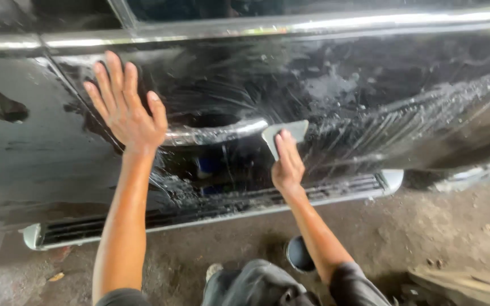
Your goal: The person is using a small sanding block to sand the side panel of a black vehicle as part of paint preparation.
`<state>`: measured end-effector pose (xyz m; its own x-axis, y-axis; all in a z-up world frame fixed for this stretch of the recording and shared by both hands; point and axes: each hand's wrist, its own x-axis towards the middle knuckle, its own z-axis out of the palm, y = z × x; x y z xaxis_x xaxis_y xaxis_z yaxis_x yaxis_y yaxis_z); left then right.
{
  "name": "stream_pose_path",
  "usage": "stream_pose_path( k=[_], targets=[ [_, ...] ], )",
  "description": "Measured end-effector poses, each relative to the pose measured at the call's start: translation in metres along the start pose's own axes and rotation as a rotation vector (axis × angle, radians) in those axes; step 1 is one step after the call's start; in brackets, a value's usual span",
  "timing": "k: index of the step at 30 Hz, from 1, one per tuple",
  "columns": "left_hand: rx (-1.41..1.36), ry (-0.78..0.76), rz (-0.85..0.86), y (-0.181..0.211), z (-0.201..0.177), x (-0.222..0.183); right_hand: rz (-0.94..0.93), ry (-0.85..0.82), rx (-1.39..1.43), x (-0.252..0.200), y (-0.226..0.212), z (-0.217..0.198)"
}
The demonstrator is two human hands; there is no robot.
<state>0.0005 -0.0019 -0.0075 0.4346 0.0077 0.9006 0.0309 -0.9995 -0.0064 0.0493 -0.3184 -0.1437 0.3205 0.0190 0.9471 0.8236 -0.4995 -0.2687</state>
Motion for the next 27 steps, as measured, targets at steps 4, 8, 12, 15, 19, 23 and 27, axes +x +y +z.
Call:
stream_pose_path(
  k=[4, 8, 12, 15, 19, 23, 27],
  targets=[
    [-0.008, 0.016, -0.019, 0.002, -0.001, 0.004, -0.086, -0.141, -0.054, 0.075, -0.047, 0.024],
    [-0.009, -0.025, -0.011, -0.005, -0.008, 0.005, -0.271, -0.298, 0.054, 0.127, -0.067, 0.019],
    [-0.026, 0.003, -0.007, 0.0, -0.001, 0.006, -0.357, -0.31, -0.115, 0.107, -0.019, -0.02],
    [-0.013, -0.01, -0.017, 0.003, -0.006, 0.006, -0.342, -0.24, -0.114, 0.111, -0.045, 0.004],
    [-0.034, -0.069, 0.006, -0.005, -0.011, 0.003, -0.447, -0.338, -0.033, 0.149, -0.081, 0.021],
    [-0.051, -0.07, 0.024, -0.006, -0.012, 0.001, -0.516, -0.398, -0.084, 0.127, -0.036, -0.013],
    [-0.037, -0.056, -0.007, -0.002, -0.01, 0.006, -0.455, -0.276, -0.064, 0.116, -0.052, 0.023]
  ],
)
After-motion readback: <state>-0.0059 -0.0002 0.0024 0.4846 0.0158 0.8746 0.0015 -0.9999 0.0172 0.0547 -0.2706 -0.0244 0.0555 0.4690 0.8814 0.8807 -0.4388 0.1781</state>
